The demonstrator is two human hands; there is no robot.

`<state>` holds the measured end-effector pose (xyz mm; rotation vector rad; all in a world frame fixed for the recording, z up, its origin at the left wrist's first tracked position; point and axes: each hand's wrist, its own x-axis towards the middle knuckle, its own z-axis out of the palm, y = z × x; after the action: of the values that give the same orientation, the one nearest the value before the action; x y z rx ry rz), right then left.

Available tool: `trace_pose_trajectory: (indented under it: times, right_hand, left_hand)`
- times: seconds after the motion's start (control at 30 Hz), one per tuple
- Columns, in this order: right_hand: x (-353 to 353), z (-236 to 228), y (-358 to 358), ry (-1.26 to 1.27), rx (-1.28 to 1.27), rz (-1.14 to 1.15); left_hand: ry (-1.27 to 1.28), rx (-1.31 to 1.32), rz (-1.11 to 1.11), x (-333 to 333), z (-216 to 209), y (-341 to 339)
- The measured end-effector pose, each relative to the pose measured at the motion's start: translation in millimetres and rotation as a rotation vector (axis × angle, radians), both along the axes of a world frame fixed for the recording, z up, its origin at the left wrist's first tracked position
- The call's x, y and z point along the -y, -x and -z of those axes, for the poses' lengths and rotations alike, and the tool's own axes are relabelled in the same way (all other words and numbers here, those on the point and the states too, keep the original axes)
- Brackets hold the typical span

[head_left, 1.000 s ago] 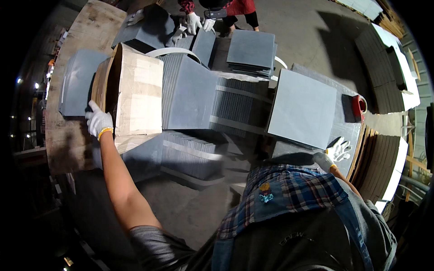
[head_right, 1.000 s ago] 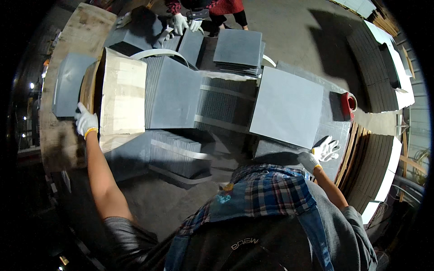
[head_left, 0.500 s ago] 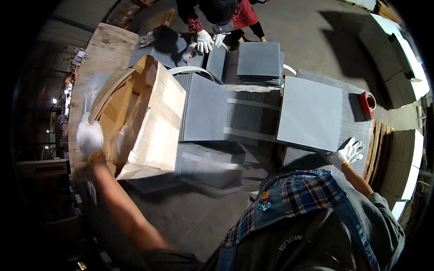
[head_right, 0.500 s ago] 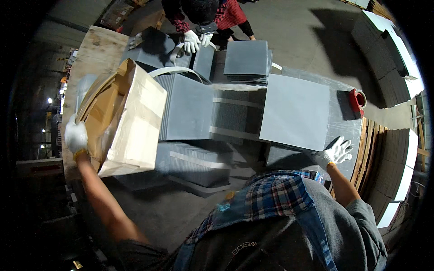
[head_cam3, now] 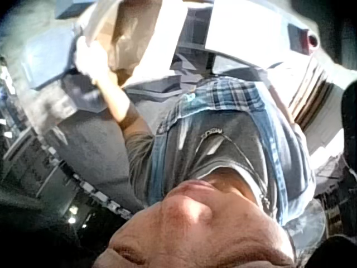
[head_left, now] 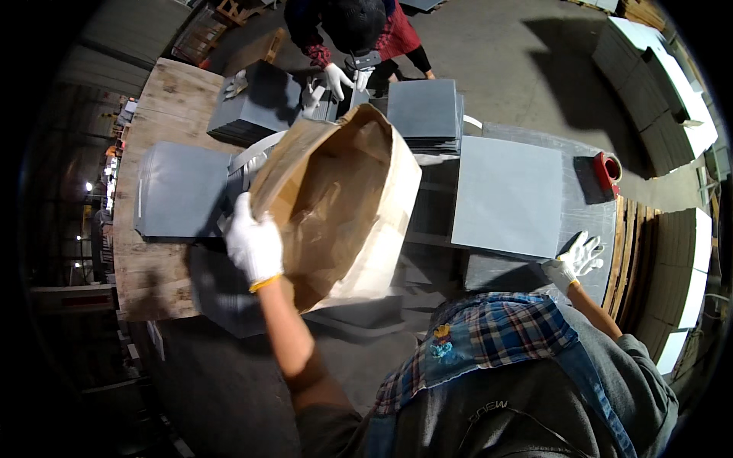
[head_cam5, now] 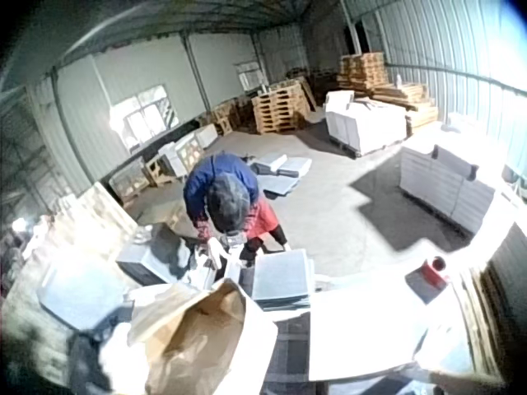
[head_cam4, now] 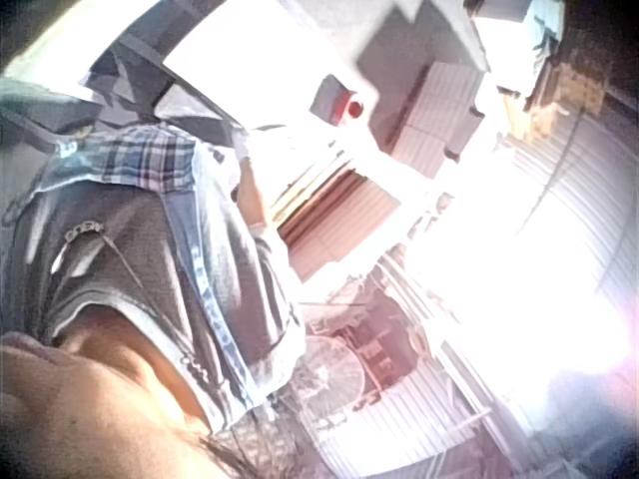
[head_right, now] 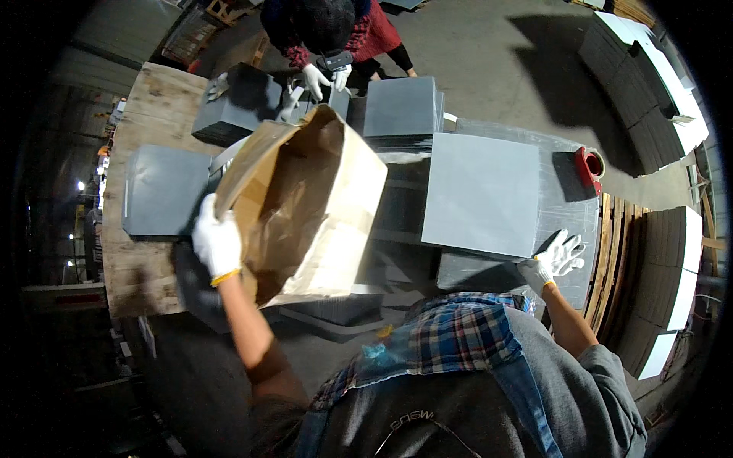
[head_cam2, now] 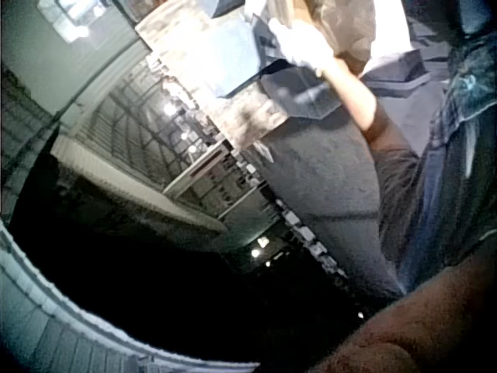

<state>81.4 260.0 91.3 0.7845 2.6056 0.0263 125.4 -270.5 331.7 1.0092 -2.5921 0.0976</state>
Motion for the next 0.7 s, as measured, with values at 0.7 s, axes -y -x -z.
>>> trace_pose_trajectory:
  times: [0.7]
  right_hand:
    - [-122.7,127.0,-76.0,0.769,0.058,-0.268]
  left_hand:
    - [-0.112,0.008,-0.168,-70.6,274.3,28.7]
